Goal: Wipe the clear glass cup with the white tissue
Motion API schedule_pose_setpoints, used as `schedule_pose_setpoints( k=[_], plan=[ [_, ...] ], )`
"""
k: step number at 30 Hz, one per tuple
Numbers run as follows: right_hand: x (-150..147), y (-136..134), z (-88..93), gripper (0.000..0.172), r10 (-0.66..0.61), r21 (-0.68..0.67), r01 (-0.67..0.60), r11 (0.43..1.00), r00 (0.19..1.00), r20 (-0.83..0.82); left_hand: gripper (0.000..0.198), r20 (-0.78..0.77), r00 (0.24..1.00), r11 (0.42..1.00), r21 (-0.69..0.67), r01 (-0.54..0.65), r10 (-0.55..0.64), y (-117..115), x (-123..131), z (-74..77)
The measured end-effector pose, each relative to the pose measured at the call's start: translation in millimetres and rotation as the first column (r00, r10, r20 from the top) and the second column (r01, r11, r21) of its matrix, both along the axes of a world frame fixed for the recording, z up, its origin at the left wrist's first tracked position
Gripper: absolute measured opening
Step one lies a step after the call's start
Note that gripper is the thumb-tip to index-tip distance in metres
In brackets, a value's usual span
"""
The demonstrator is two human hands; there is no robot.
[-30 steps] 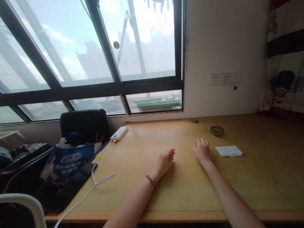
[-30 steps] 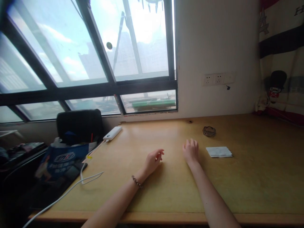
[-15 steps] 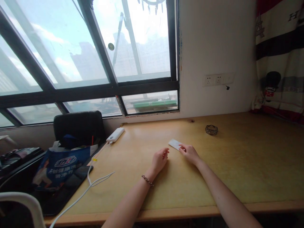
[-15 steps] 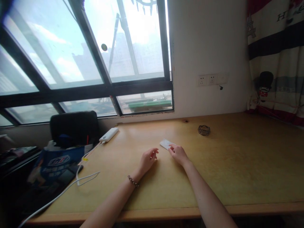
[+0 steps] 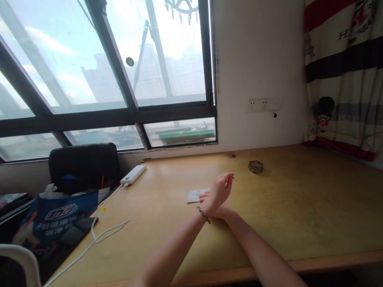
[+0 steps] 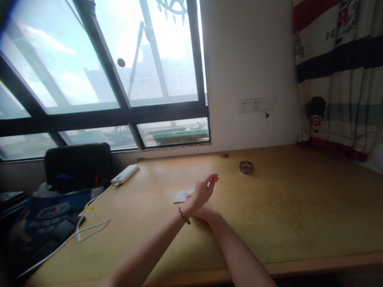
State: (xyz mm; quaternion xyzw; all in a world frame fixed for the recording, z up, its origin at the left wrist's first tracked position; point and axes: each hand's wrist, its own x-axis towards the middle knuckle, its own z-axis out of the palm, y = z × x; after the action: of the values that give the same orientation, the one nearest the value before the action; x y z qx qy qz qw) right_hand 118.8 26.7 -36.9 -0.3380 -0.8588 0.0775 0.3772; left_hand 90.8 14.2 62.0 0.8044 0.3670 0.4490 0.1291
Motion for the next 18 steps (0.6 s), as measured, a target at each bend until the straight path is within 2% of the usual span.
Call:
schedule_pose_setpoints(
  k=[3,6,8,10,13,18],
  plan=[
    [-7,4,-0.1,0.008,0.132,-0.069,-0.125,0.990,0.986,0.101,0.025,-0.065,0.994,0.996,0.025,0.088,-0.086,14,65,2.8],
    [-13,-1,6.8,0.011,0.239,-0.096,-0.227,0.969,0.961,0.138,0.029,-0.213,0.972,0.994,0.026,0.103,-0.096,30,117,-11.4],
    [-16,-8,11.2,0.014,0.260,-0.095,-0.250,0.964,0.959,0.109,0.034,-0.312,0.947,0.996,-0.002,0.084,-0.080,39,140,-25.2],
    [-16,-14,13.9,0.015,0.254,-0.095,-0.247,0.964,0.964,0.073,0.041,-0.405,0.912,0.998,-0.020,0.058,-0.061,46,153,-38.7],
    [-16,-15,14.6,0.016,0.214,-0.114,-0.207,0.972,0.976,0.050,0.049,-0.516,0.856,0.999,-0.028,0.019,-0.031,58,157,-53.5],
    [-18,-7,10.7,0.012,0.206,-0.134,-0.195,0.972,0.976,0.071,0.053,-0.529,0.849,1.000,-0.025,-0.009,-0.005,84,154,-62.5]
  ],
)
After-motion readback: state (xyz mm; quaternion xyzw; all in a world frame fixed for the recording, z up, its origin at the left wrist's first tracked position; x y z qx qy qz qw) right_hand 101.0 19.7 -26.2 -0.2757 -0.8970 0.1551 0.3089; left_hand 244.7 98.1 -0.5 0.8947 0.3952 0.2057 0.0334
